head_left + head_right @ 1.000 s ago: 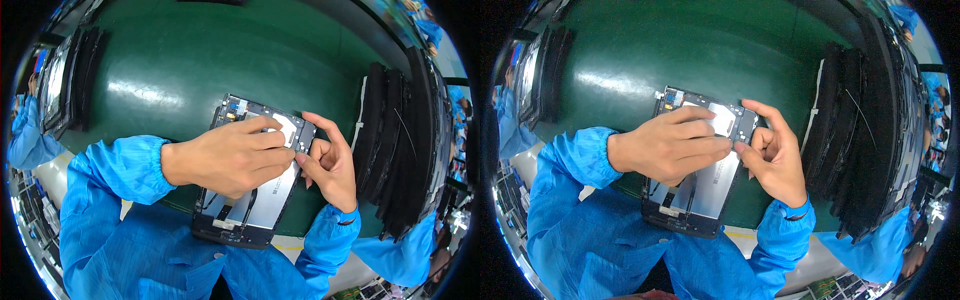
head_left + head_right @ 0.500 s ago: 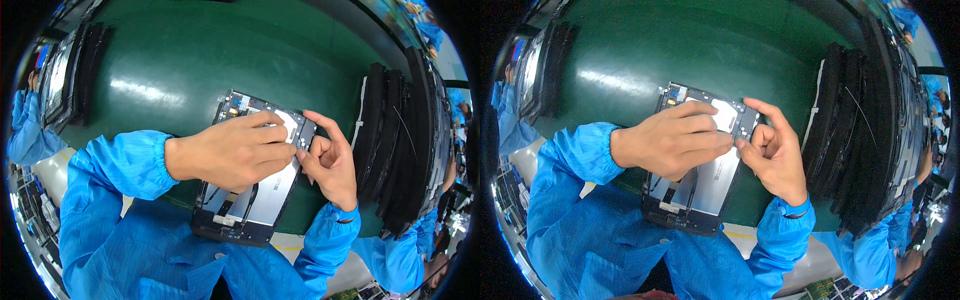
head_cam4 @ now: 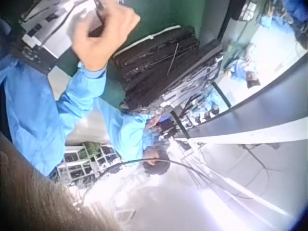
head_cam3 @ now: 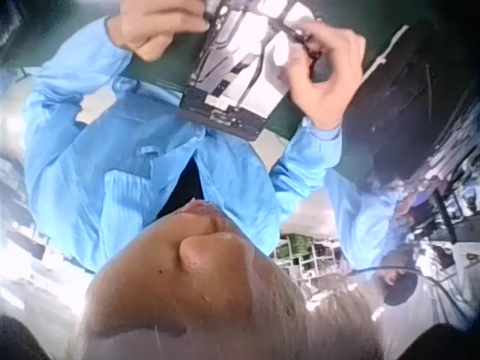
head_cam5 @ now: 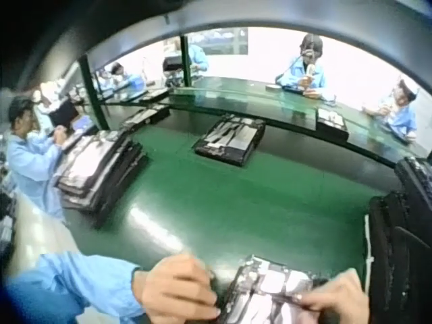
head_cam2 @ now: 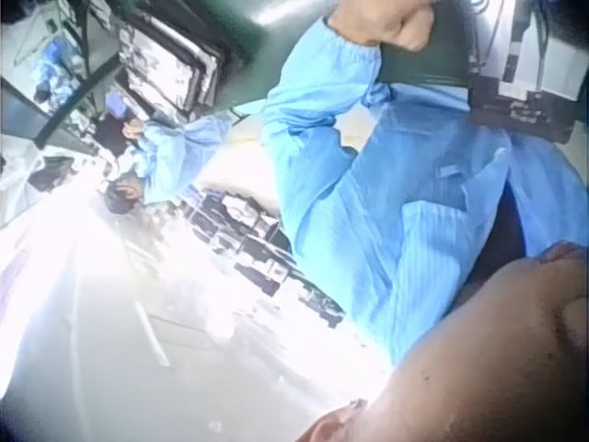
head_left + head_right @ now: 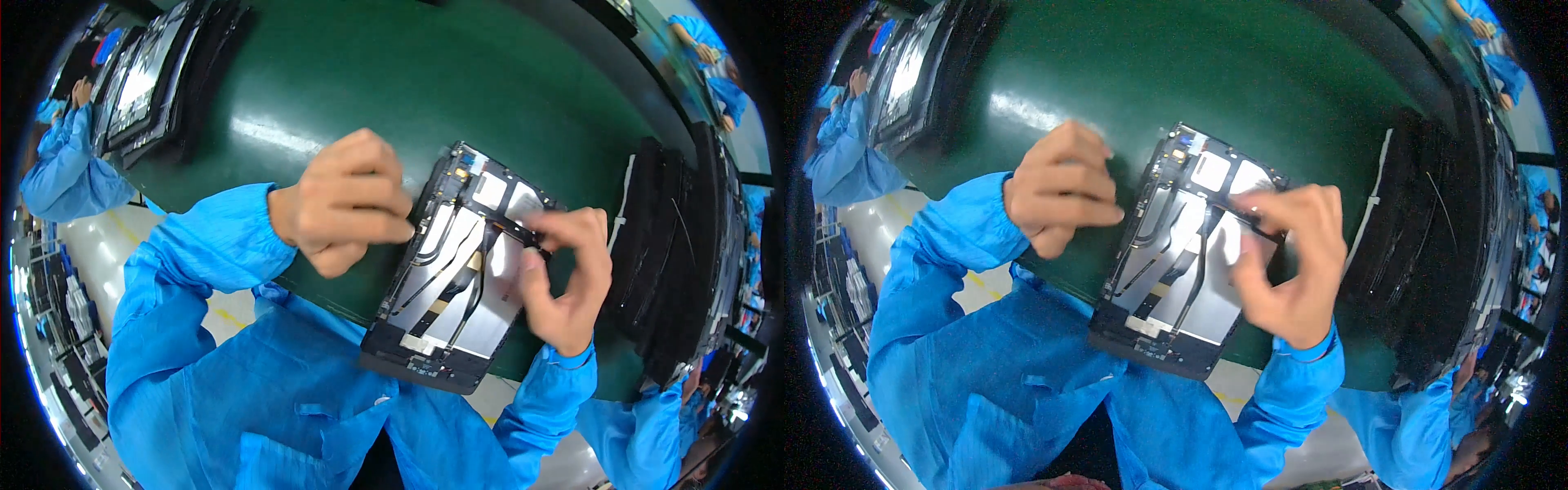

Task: The person assembles tablet devices by connecting ribbon cables and securing internal components onto the chassis by hand, then placing each tablet onto the upper conveyor rack and picking up the next unit.

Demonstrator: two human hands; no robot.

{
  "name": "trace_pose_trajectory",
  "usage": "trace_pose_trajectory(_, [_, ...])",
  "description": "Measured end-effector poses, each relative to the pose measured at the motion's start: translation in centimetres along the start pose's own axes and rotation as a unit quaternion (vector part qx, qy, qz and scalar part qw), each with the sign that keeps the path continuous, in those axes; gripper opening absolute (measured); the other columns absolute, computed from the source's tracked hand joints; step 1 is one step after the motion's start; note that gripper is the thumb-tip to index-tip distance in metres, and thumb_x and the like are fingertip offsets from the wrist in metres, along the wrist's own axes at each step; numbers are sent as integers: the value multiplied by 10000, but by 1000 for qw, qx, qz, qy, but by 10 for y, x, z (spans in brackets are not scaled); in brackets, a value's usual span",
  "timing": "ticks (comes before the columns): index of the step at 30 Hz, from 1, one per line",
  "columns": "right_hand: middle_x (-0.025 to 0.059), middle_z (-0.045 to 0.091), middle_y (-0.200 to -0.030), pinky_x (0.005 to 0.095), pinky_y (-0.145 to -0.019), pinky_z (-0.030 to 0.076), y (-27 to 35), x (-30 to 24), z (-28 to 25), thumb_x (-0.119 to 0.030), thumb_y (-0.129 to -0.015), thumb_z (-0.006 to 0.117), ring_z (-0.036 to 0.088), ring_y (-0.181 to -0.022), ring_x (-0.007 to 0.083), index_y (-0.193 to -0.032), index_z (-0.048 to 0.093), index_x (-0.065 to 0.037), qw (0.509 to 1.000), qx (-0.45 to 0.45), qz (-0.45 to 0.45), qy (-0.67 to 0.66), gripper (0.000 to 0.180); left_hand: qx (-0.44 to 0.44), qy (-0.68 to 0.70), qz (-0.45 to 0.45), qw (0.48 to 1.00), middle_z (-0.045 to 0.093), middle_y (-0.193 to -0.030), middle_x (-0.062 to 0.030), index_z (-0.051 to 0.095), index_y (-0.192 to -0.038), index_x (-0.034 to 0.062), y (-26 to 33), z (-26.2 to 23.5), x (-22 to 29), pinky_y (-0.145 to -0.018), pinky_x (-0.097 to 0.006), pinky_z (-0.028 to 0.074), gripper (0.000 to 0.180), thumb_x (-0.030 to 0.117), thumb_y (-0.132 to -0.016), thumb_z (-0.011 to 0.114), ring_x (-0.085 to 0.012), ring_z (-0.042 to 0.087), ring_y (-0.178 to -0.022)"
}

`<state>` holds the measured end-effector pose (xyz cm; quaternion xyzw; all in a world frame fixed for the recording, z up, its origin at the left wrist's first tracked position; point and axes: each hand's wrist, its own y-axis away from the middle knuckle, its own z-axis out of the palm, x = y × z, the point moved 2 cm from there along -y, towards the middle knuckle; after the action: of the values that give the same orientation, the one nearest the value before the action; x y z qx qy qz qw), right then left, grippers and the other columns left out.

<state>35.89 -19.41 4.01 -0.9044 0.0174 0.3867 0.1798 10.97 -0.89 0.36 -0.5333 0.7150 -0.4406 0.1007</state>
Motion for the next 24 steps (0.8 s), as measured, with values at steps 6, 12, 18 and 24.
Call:
trace_pose_trajectory(6, [107, 646, -1278, 508, -1026, 440, -26, -50, 50, -84, -718, 899, 566, -1249, 391, -949, 795, -119, 973, -228, -40, -18, 256, -54, 42, 73, 995, 716, -934, -116, 755, -875, -19, 16, 1, 20, -783, -431, 579, 274, 215, -748, 691, -287, 670, -832])
trace_pose_trajectory(12, [71, 651, -1200, 488, -1008, 442, -26, -53, 60, -108, -703, 867, 591, -1208, 345, -898, 787, -125, 973, -214, -83, 29, 212, -43, 98, 89, 990, 669, -877, -107, 712, -787, 4, 17, 6, 24, -784, -424, 575, 230, 213, -695, 696, -287, 637, -810])
trace_pose_trajectory(18, [36, 651, -1160, 521, -1042, 448, -22, -67, 64, -109, -772, 747, 597, -1224, 284, -921, 742, -79, 957, -205, -130, 159, 152, -21, 123, 96, 988, 641, -845, -99, 696, -762, 17, 21, 13, 28, -820, -444, 596, 205, 211, -694, 709, -292, 637, -822])
trace_pose_trajectory(24, [55, 667, -1174, 517, -1017, 437, -22, -68, 56, -36, -654, 822, 597, -1210, 332, -843, 735, -63, 958, -254, -82, 105, 209, -111, 128, 96, 981, 741, -974, -121, 777, -885, -6, 21, 9, 28, -947, -468, 645, 184, 148, -937, 690, -289, 729, -939])
